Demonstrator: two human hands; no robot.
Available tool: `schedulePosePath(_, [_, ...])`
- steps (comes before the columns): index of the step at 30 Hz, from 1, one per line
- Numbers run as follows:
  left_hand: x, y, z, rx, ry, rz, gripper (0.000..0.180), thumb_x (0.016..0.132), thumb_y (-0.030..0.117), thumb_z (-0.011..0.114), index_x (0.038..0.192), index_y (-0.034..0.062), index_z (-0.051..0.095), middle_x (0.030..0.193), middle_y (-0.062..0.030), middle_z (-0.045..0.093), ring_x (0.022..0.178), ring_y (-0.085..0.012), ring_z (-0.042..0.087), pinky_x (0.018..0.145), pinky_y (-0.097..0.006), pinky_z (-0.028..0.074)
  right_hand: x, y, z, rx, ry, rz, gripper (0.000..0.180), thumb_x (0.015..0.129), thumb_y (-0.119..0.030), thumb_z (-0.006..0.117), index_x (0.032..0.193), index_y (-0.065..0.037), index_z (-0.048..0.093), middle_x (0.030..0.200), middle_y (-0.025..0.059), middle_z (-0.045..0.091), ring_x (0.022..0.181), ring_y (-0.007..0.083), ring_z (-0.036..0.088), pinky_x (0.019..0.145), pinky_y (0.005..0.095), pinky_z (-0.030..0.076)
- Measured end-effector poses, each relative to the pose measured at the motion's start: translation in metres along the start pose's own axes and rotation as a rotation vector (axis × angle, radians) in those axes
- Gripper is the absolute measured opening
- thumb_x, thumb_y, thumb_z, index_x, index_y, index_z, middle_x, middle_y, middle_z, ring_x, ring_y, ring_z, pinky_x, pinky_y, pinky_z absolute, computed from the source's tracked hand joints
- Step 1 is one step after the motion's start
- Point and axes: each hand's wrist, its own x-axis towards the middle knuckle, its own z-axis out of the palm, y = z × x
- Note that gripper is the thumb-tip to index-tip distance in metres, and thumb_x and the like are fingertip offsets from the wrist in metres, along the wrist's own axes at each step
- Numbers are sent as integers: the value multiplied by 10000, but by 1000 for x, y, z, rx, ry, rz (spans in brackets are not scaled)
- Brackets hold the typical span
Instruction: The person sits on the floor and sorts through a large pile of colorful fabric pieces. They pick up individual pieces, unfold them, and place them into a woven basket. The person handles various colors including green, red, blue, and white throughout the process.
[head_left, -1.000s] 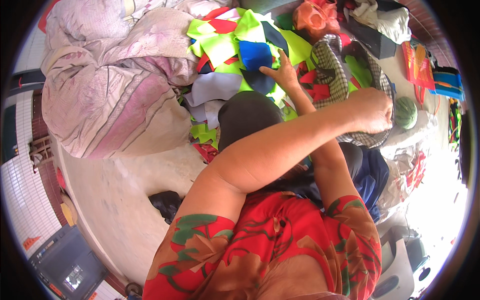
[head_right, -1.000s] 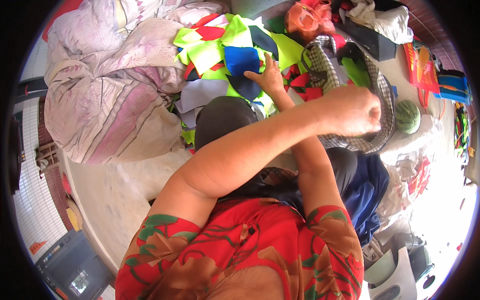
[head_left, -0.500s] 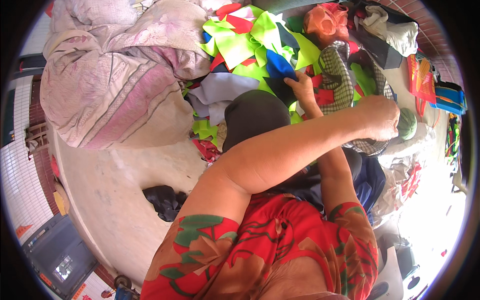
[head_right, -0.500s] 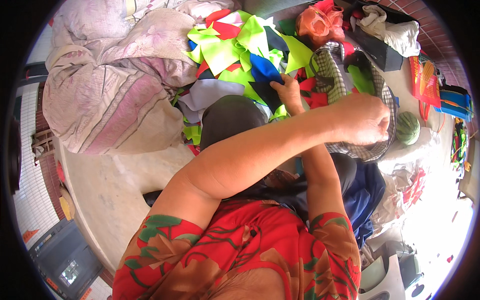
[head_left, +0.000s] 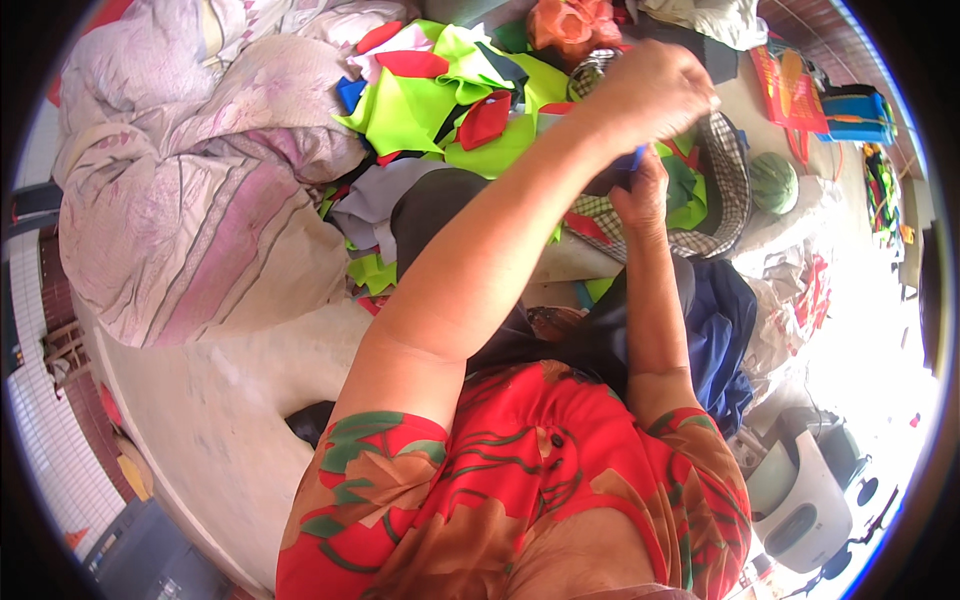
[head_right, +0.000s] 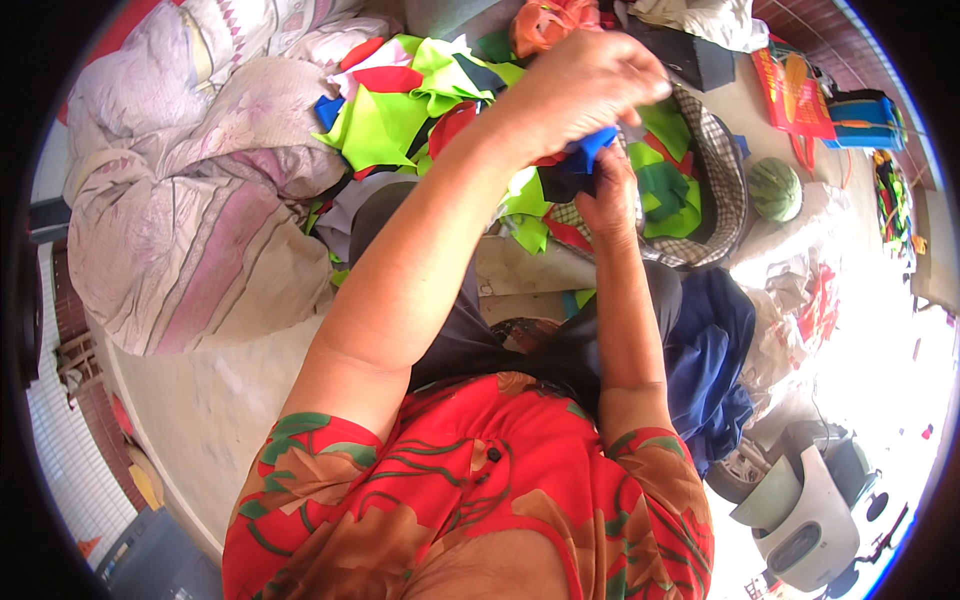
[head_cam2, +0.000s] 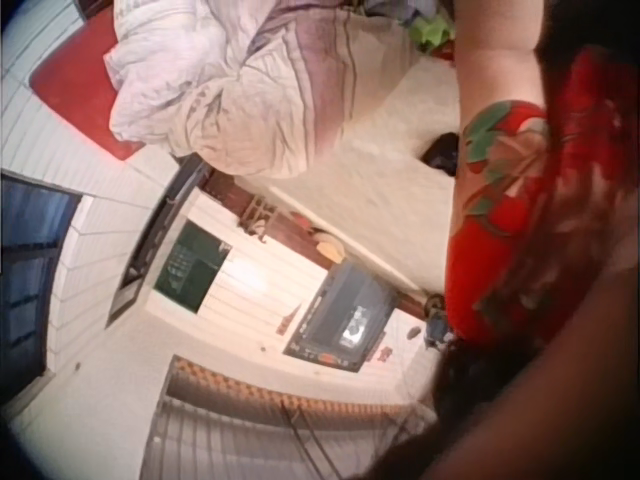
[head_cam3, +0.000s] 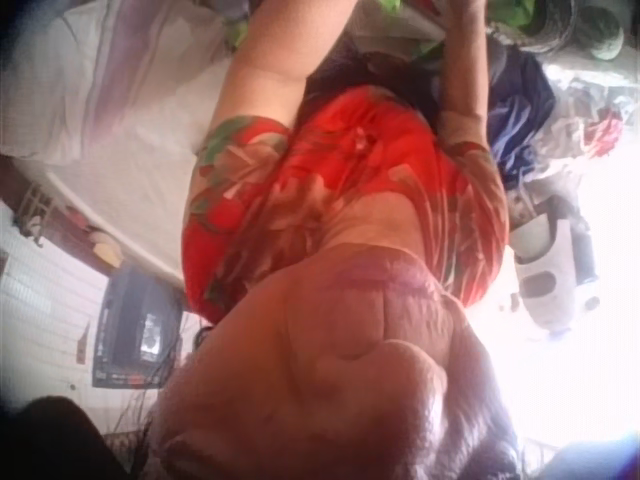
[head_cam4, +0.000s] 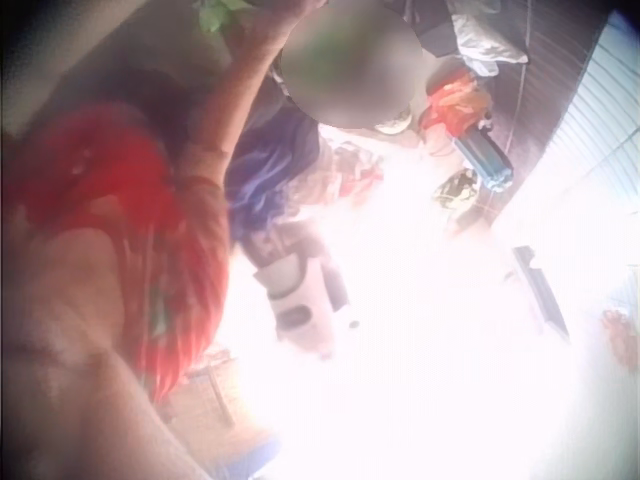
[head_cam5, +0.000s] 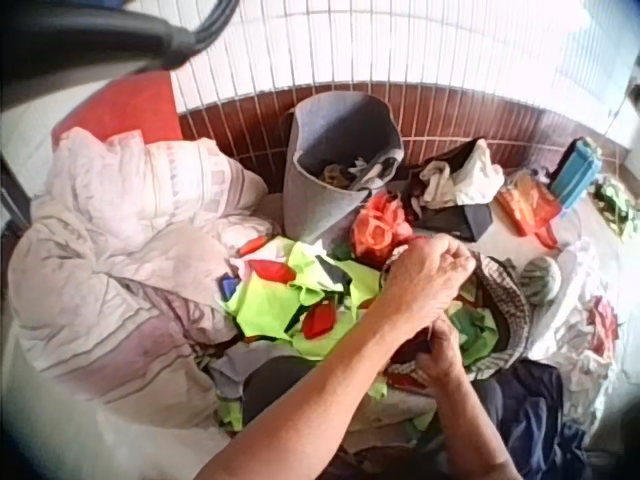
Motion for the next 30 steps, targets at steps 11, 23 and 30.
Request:
schedulePosePath(11, [-6,15,-17,-195,-164,-106,507,794,340,711,1137,-7,573,1001,-67,636,981,-125,573,840,-231,429,12,-87,-36,1457,-37,-9,355,942,-222,418,1193,15,504,1202,178,561,1109,317,544,988,473,414])
schedulePosePath(23, [-13,16,-2,-281,-338,-189,463,696,99,769,1119,-2,609,1038,-29,626,970,-113,561,876,-233,414,-7,-109,-50,1190,112,54,349,951,-213,411,1218,-5,493,1195,151,572,1063,287,582,890,472,489])
schedulePosePath(30, [-16,28,-14,-228,-297,-193,527,711,143,774,1180,15,571,1174,-12,527,1121,-121,447,988,-234,287,-31,-94,-62,945,323,35,276,906,-123,536,1168,-41,511,1094,115,607,964,245,628,815,395,547])
